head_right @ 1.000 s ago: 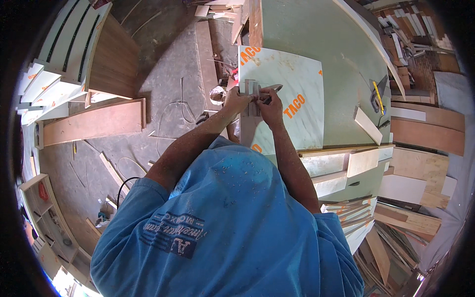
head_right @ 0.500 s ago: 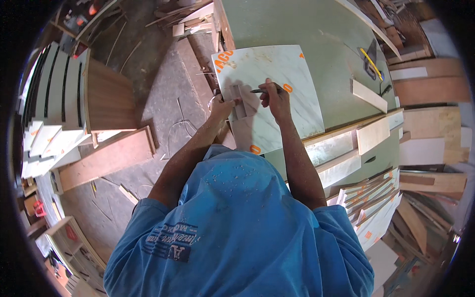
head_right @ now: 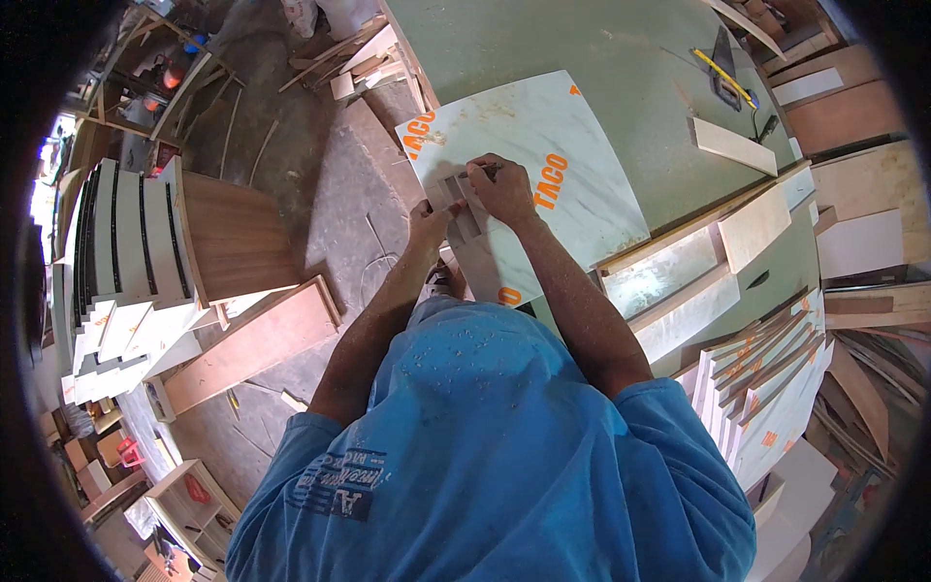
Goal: The person trims the edges of stacked white panels using a handheld router and later uses a pencil and a metal square to mark lines on one of the panels.
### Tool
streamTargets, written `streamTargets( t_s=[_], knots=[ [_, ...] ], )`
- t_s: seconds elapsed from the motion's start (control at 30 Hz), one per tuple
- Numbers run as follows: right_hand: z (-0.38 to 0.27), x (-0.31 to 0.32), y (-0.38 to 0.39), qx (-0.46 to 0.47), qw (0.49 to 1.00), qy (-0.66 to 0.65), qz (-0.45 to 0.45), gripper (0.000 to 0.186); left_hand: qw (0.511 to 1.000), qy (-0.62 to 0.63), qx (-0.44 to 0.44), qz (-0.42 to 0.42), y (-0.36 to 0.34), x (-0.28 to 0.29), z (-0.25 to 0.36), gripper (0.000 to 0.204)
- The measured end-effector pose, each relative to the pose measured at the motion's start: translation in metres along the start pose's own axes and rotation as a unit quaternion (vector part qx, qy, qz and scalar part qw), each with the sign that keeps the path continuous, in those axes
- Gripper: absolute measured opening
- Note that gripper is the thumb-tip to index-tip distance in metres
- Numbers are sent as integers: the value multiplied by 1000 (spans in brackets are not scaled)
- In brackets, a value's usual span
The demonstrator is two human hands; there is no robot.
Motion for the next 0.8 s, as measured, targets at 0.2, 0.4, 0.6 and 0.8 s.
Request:
streamTargets(
  t_s=[0.2, 0.4, 0.6, 0.8],
  knots=[
    [-10, -2, 2, 83, 993, 82, 10, 25, 1000, 21, 6, -20, -1, -1, -1, 41],
    [-24, 2, 9, 42, 984, 168, -39, 22, 1000, 18, -1, -20, -4, 4, -5, 36],
    [-19, -3, 5, 106, 982, 159, 1, 21, 1000, 14, 2, -21, 2, -4, 1, 33],
    [-29, -4, 10, 78, 979, 186, -33, 22, 1000, 19, -21, -13, 5, 3, 1, 33]
  ],
)
Point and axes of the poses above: each hand's wrist, its own y-axis away from the middle knuckle, its own x-axis out of the back of the hand, z = x × y, the point moved 2 cm from there along -y, towards the middle knuckle, and after that the axes turned 10 degrees about x, right-handed, at the moved point
